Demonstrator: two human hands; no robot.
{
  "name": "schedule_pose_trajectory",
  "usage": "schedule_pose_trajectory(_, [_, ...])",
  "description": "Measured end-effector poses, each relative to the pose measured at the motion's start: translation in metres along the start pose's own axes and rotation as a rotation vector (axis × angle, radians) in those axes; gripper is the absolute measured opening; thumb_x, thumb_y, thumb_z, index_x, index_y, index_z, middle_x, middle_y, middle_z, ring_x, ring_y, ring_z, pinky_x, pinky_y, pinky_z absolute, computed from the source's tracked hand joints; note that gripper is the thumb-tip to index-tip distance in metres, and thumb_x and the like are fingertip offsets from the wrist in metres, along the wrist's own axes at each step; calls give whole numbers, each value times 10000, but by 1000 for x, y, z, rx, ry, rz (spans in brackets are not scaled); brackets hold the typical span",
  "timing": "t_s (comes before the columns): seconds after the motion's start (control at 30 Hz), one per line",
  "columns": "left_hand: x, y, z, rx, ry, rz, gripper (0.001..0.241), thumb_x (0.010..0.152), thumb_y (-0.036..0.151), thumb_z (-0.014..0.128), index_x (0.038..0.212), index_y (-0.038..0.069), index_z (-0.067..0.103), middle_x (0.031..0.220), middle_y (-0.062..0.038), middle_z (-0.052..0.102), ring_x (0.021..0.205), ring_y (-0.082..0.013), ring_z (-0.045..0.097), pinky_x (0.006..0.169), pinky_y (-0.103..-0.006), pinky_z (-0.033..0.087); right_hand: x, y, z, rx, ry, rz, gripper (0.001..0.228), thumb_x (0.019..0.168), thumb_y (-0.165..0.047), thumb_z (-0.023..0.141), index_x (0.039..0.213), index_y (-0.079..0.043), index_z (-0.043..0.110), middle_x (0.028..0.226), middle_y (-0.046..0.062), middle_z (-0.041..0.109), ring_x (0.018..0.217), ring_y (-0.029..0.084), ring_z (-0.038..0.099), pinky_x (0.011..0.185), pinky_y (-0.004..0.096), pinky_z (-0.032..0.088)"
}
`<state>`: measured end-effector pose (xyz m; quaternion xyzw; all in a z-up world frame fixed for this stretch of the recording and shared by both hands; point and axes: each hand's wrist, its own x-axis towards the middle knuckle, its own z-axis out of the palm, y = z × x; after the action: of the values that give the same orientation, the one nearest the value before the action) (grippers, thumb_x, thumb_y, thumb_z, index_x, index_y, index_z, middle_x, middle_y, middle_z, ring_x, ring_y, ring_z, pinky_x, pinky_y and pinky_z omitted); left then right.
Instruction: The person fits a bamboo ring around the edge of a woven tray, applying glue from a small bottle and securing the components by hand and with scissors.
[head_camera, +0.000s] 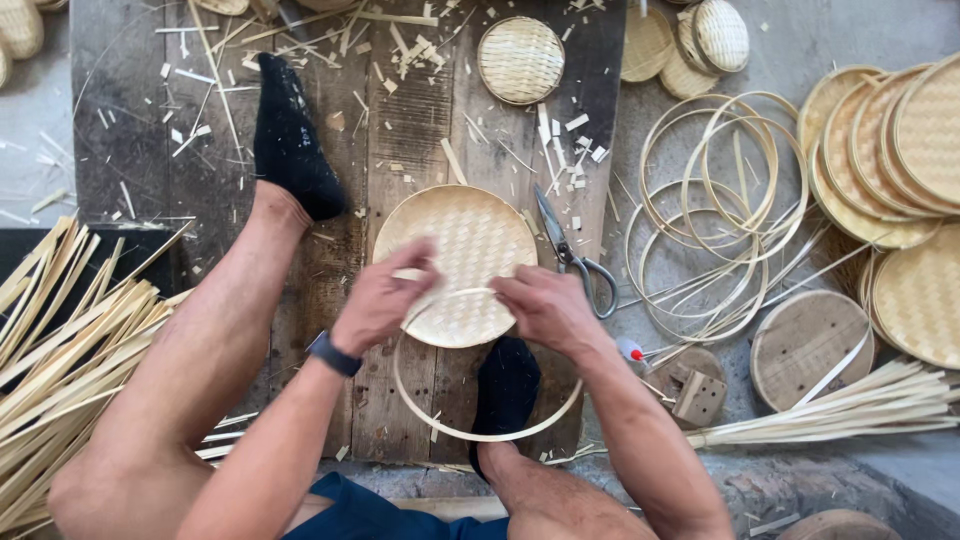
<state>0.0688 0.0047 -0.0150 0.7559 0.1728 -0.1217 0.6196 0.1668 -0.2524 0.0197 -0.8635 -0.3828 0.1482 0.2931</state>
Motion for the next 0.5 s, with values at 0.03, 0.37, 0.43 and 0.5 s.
schedule_pose_trajectory(0.03, [8,0,6,10,-172,98,718,818,349,816,1417,59,548,1318,-166,661,1050,-230,677,819,-370,604,14,-10,5,3,-20,-17,97,878,-152,789,964,-116,760,784,82,674,679,244,663,597,371,521])
schedule_pose_trajectory(0.37, [60,-45,-4,398,502,237,126,770,73,801,891,69,764,1066,-113,677,965,-250,669,803,-343,573,31,53,53,240,416,377,92,886,-115,806,933,-54,755,823,63,669,661,149,626,599,294,504])
schedule_pose_trajectory(0.43, [76,-53,-6,734,619,468,164,632,43,790,775,87,723,1032,-144,669,994,-348,623,838,-424,518,40,64,69,202,433,328,89,885,-105,809,922,-43,758,792,73,647,655,167,612,598,309,492])
schedule_pose_trajectory(0.5, [90,-63,-11,674,552,451,330,655,3,742,984,14,714,1078,-168,656,1035,-349,611,897,-425,507,52,71,79,189,434,304,89,885,-103,810,918,-40,756,780,77,632,653,173,614,594,317,490])
